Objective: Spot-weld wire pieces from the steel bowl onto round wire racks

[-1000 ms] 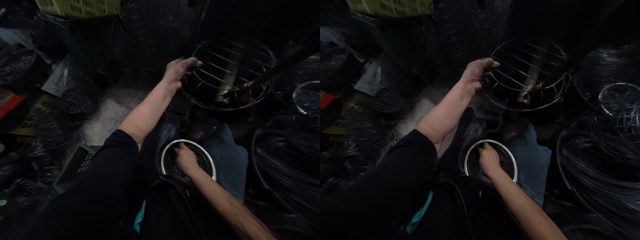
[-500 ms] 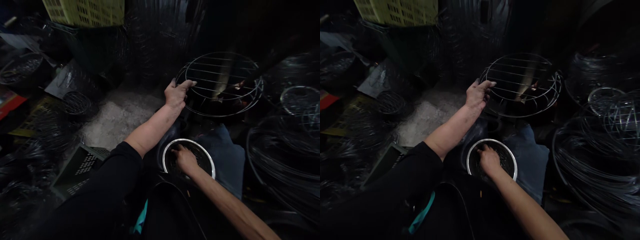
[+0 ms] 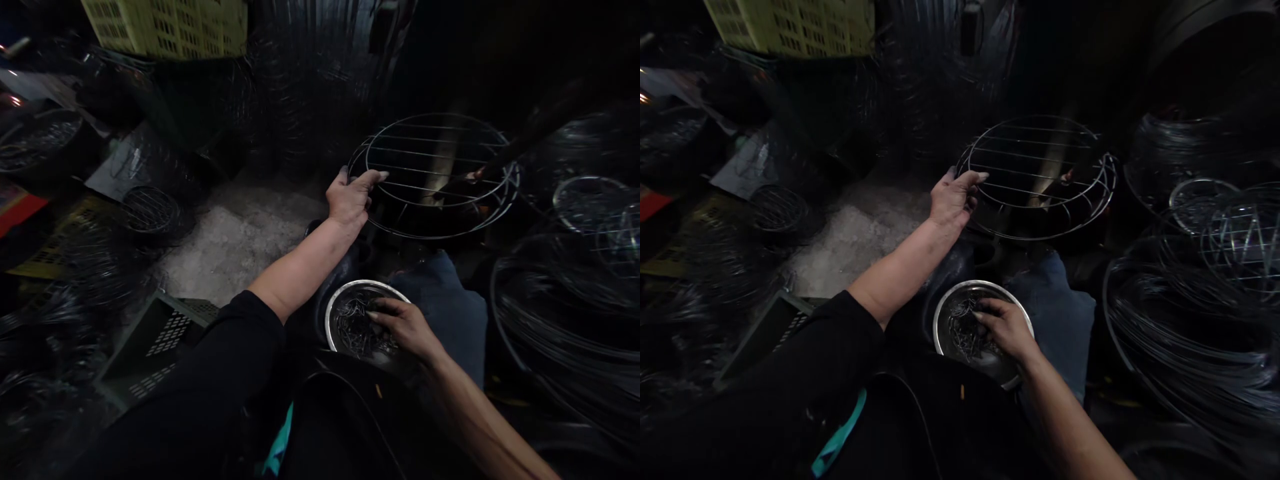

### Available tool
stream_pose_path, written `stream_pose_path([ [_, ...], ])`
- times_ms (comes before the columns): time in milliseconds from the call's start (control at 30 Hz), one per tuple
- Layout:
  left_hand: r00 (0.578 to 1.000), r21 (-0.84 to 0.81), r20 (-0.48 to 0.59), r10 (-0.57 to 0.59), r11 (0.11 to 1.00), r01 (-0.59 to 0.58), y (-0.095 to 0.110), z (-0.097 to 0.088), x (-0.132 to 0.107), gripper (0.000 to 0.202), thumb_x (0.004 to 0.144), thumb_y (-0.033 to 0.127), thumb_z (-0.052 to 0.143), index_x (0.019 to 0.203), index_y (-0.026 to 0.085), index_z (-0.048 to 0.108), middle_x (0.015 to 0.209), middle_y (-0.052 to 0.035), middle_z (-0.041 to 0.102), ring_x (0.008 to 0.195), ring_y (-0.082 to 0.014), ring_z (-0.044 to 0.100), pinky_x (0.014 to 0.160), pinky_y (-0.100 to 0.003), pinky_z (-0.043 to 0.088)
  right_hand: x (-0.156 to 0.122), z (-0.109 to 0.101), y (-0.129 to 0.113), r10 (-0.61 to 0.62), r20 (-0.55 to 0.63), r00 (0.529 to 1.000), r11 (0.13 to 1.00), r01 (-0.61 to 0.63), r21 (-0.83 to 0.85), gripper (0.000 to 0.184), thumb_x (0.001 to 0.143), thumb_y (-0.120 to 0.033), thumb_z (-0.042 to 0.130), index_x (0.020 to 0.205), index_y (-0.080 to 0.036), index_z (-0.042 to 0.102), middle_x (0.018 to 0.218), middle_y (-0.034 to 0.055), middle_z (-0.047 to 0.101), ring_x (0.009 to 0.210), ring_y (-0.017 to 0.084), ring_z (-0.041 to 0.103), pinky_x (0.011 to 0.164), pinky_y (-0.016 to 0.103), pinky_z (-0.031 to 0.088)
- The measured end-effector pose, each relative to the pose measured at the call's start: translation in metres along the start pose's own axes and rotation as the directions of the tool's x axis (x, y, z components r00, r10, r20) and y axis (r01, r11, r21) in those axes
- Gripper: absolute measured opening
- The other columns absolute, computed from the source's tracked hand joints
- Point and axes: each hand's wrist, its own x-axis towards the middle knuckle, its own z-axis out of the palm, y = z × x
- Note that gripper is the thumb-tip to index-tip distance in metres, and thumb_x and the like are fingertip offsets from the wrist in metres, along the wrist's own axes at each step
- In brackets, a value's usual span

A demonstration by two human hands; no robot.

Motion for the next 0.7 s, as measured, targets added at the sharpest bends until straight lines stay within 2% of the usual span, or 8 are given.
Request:
stream_pose_path([
  [100,1.000,-0.010,-0.011,-0.017,1.000,0.017,0.001,0.001,-0.002,0.053,0.067,0.003,0.086,0.113,0.018,0.065,0.070,0.0028,0.052,0.063,-0.0080,0.050,0.054,-0.022,0.032,-0.004,-0.004,-0.005,0.198,0.094,0.976,0.968,-0.209,0.135,0.041,0.052,-0.043,0.081,0.081,-0.014,0.075,0.046,-0.0009,0.061,0.037,0.012,0.049,0.038,0.022,0.038],
  [167,1.000,-0.013,-0.016,-0.025,1.000,0.025,0.001,0.001,-0.003,0.053,0.068,0.002,0.085,0.114,0.019,0.065,0.069,0.0034,0.051,0.061,-0.0072,0.049,0.052,-0.021,0.030,-0.006,-0.004,-0.008,0.234,0.069,0.970,0.963,-0.241,0.121,0.041,0.050,-0.042,0.080,0.080,-0.015,0.075,0.046,-0.0006,0.061,0.036,0.012,0.049,0.038,0.022,0.037],
  [233,1.000,-0.022,-0.015,-0.025,0.999,0.025,0.002,0.001,-0.004,0.053,0.066,0.003,0.086,0.112,0.019,0.065,0.067,0.0043,0.050,0.057,-0.0060,0.047,0.050,-0.020,0.028,-0.007,-0.006,-0.011,0.185,0.032,0.982,0.982,-0.185,0.023,0.038,0.049,-0.042,0.078,0.077,-0.017,0.075,0.048,-0.0001,0.063,0.038,0.015,0.052,0.039,0.026,0.040],
  [333,1.000,-0.026,-0.005,-0.005,1.000,0.005,0.004,0.001,-0.005,0.056,0.064,0.004,0.087,0.113,0.018,0.064,0.063,0.0062,0.048,0.053,-0.0045,0.043,0.046,-0.018,0.025,-0.015,-0.025,-0.013,-0.092,-0.074,0.993,0.964,0.070,-0.256,0.026,0.057,-0.044,0.070,0.068,-0.021,0.075,0.062,0.0044,0.071,0.056,0.023,0.067,0.056,0.034,0.054],
  [400,1.000,-0.030,-0.006,0.013,0.999,-0.013,0.005,0.000,-0.005,0.063,0.064,0.004,0.085,0.121,0.018,0.061,0.062,0.0074,0.049,0.051,-0.0042,0.044,0.045,-0.018,0.025,-0.023,-0.049,-0.013,-0.304,-0.178,0.936,0.843,0.177,-0.508,0.025,0.067,-0.042,0.059,0.071,-0.023,0.076,0.076,0.0076,0.077,0.073,0.026,0.072,0.071,0.037,0.058],
  [467,1.000,-0.044,-0.009,0.023,0.999,-0.023,0.005,0.000,-0.004,0.070,0.063,0.003,0.082,0.128,0.018,0.058,0.062,0.0083,0.050,0.051,-0.0044,0.046,0.045,-0.018,0.026,-0.032,-0.076,-0.011,-0.420,-0.247,0.873,0.658,0.105,-0.746,0.030,0.073,-0.034,0.051,0.081,-0.023,0.078,0.086,0.0104,0.078,0.081,0.028,0.074,0.076,0.038,0.057],
  [600,1.000,-0.059,-0.003,0.024,0.998,-0.024,0.005,0.000,-0.001,0.067,0.062,0.004,0.078,0.125,0.018,0.058,0.061,0.0098,0.049,0.049,-0.0042,0.045,0.046,-0.019,0.026,-0.035,-0.110,-0.007,-0.227,-0.192,0.955,0.342,-0.106,-0.934,0.031,0.077,-0.016,0.047,0.076,-0.023,0.077,0.074,0.0129,0.075,0.075,0.030,0.074,0.063,0.036,0.053],
  [700,0.999,-0.066,-0.003,0.038,0.997,-0.038,0.004,0.002,0.000,0.063,0.058,0.006,0.080,0.116,0.018,0.060,0.064,0.0091,0.051,0.050,-0.0044,0.046,0.047,-0.020,0.025,-0.025,-0.113,-0.016,-0.129,-0.171,0.977,0.323,-0.122,-0.939,0.031,0.077,-0.012,0.047,0.068,-0.022,0.075,0.066,0.0129,0.072,0.069,0.030,0.074,0.059,0.035,0.052],
])
